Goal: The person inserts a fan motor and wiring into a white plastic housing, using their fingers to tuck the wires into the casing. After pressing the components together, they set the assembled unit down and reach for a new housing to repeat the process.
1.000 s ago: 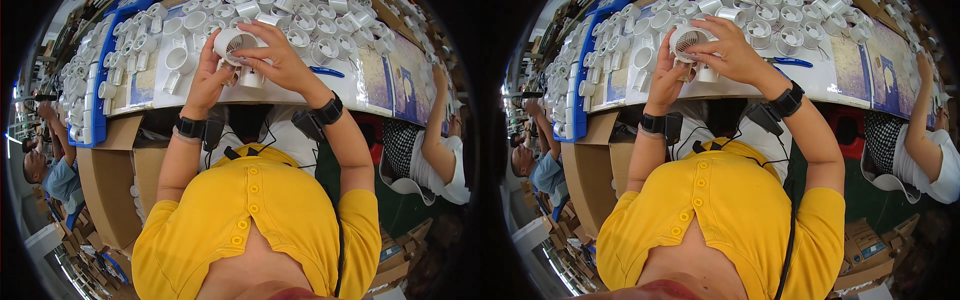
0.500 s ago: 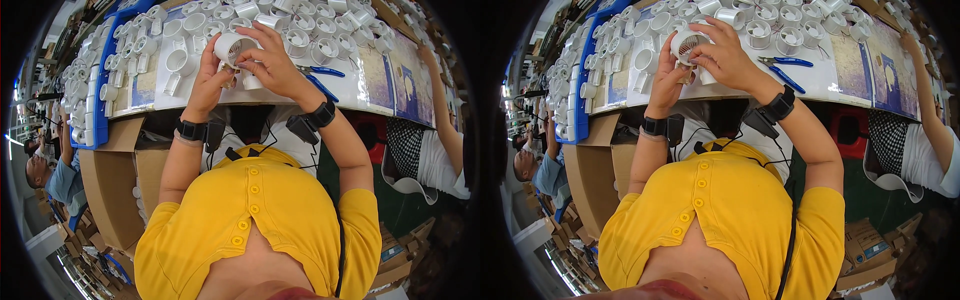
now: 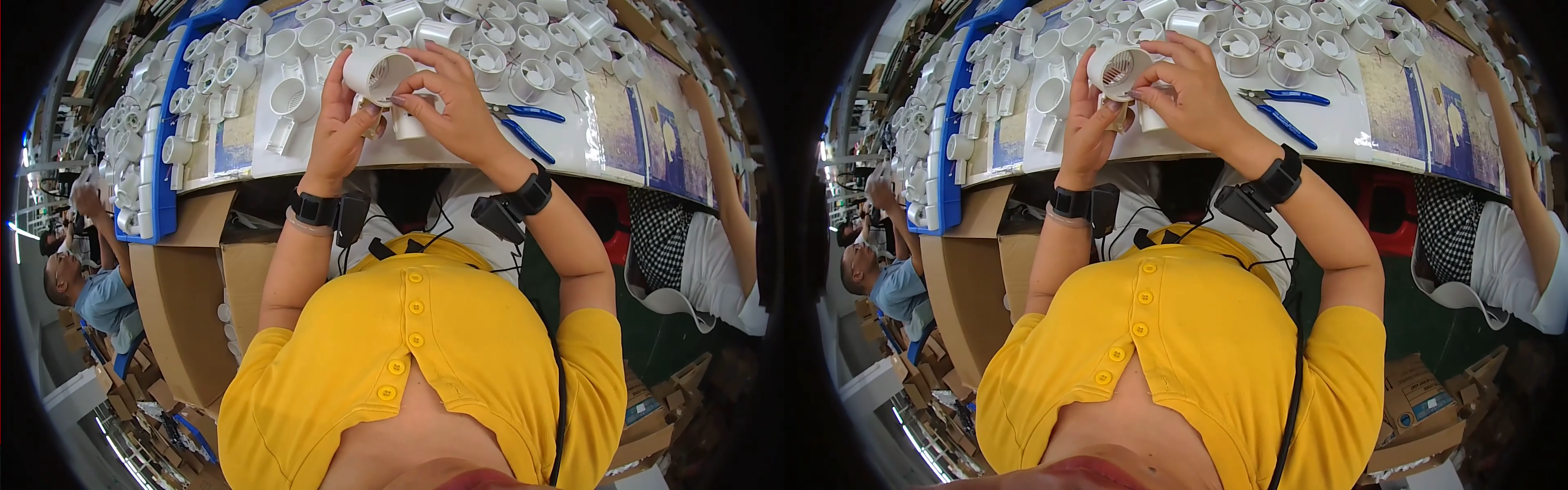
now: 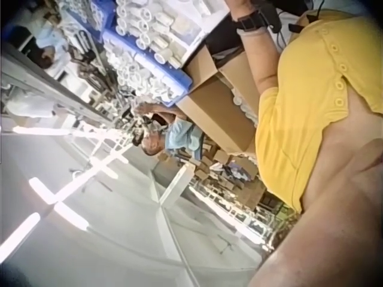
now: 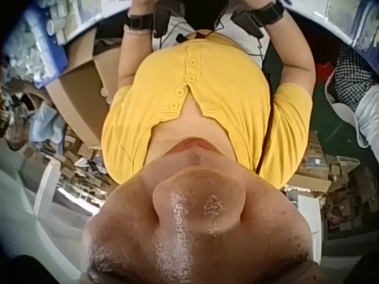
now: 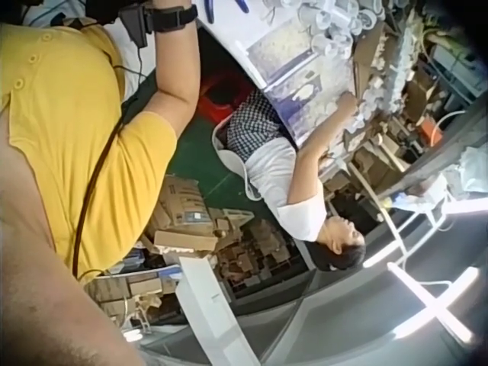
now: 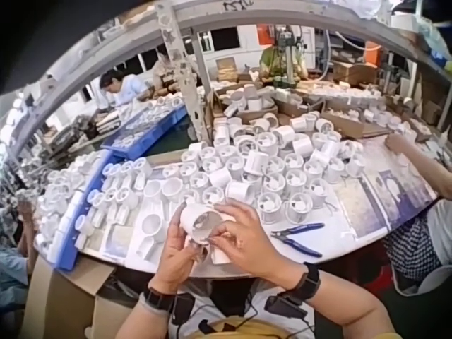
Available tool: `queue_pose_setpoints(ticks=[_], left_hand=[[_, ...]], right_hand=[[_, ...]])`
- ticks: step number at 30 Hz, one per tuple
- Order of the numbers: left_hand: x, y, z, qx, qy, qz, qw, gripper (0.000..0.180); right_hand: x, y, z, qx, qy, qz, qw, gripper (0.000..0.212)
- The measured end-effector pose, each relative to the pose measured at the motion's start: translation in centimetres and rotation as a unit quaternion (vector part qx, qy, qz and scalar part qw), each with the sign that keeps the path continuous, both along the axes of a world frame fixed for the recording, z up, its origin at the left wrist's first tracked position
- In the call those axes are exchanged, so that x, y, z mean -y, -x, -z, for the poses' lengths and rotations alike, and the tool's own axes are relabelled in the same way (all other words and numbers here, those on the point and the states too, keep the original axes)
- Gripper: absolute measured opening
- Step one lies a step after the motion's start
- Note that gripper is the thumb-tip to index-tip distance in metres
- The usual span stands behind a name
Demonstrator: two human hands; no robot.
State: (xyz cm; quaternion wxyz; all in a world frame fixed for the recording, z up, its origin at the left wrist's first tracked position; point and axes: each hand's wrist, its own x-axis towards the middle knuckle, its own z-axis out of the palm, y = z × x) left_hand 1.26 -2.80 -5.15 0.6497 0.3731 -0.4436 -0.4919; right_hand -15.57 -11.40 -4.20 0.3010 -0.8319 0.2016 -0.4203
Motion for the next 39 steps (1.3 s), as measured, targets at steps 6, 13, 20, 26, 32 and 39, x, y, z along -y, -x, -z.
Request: queue_pose_setpoints(ticks=[6,13,20,26,32,39], left_hand=[[-0.1,0.0,-0.3,0.089,0.020,-0.021,0.996,0.075],[-0.4,-0.3,-0.6,0.076,-0.004,-0.014,0.997,0.074],[-0.5,-0.1,-0.9,0.133,-0.007,-0.031,0.991,0.074],[-0.5,0.0,-1.3,0.132,-0.036,-0.058,0.989,0.071],[-0.4,0.5,-1.3,0.010,-0.075,-0.047,0.996,0.070],[-0.8,0.4,-2.7,-0.041,-0.102,0.013,0.994,0.072]], right_hand=[[0.3,0.0,-0.3,-0.005,0.078,0.042,0.996,0.007],[0.3,-0.3,-1.9,-0.027,0.225,0.037,0.973,0.008],[0.4,-0.4,-2.2,-0.061,0.280,0.018,0.958,0.009],[0.7,-0.9,-1.8,-0.043,0.289,-0.004,0.956,0.011],[0.0,-0.3,-1.6,-0.016,0.181,-0.045,0.982,0.011],[1.3,0.0,-1.1,-0.001,0.139,-0.071,0.988,0.008]])
